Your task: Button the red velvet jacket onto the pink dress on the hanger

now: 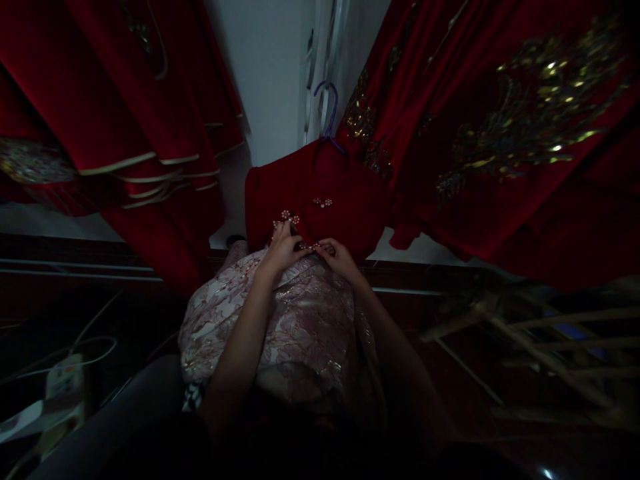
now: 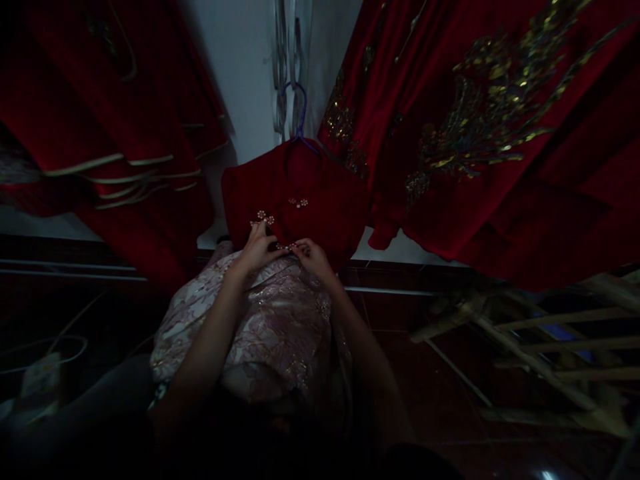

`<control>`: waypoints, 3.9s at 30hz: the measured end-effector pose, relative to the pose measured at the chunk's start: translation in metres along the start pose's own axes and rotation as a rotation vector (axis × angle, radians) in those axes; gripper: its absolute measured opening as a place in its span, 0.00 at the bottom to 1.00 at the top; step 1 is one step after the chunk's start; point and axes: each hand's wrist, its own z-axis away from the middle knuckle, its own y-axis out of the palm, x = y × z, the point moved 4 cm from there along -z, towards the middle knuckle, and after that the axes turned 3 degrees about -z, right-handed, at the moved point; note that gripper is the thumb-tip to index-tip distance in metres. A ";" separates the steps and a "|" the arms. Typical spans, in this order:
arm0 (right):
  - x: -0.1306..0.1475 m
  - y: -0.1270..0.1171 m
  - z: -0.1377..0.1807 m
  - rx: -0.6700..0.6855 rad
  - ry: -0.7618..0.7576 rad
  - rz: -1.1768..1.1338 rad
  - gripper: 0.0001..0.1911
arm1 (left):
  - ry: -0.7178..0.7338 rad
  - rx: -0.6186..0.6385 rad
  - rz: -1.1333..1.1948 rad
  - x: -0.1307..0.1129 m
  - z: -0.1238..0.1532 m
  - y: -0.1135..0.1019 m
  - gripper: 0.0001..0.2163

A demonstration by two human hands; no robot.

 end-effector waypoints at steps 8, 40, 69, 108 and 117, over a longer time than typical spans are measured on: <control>0.013 -0.001 0.003 0.008 0.008 0.052 0.14 | 0.022 -0.015 0.116 -0.006 -0.001 -0.012 0.12; 0.016 0.012 0.007 0.070 -0.034 -0.023 0.12 | -0.241 0.120 0.549 0.008 -0.002 0.004 0.16; 0.032 0.015 0.011 0.129 -0.027 0.053 0.10 | -0.375 0.101 0.980 0.019 -0.002 0.006 0.15; 0.022 0.013 0.008 0.044 -0.031 -0.023 0.15 | -0.391 0.083 0.908 0.012 -0.001 0.019 0.20; 0.057 -0.012 0.008 0.123 -0.066 -0.012 0.10 | -0.564 -0.255 1.484 0.019 -0.007 0.017 0.19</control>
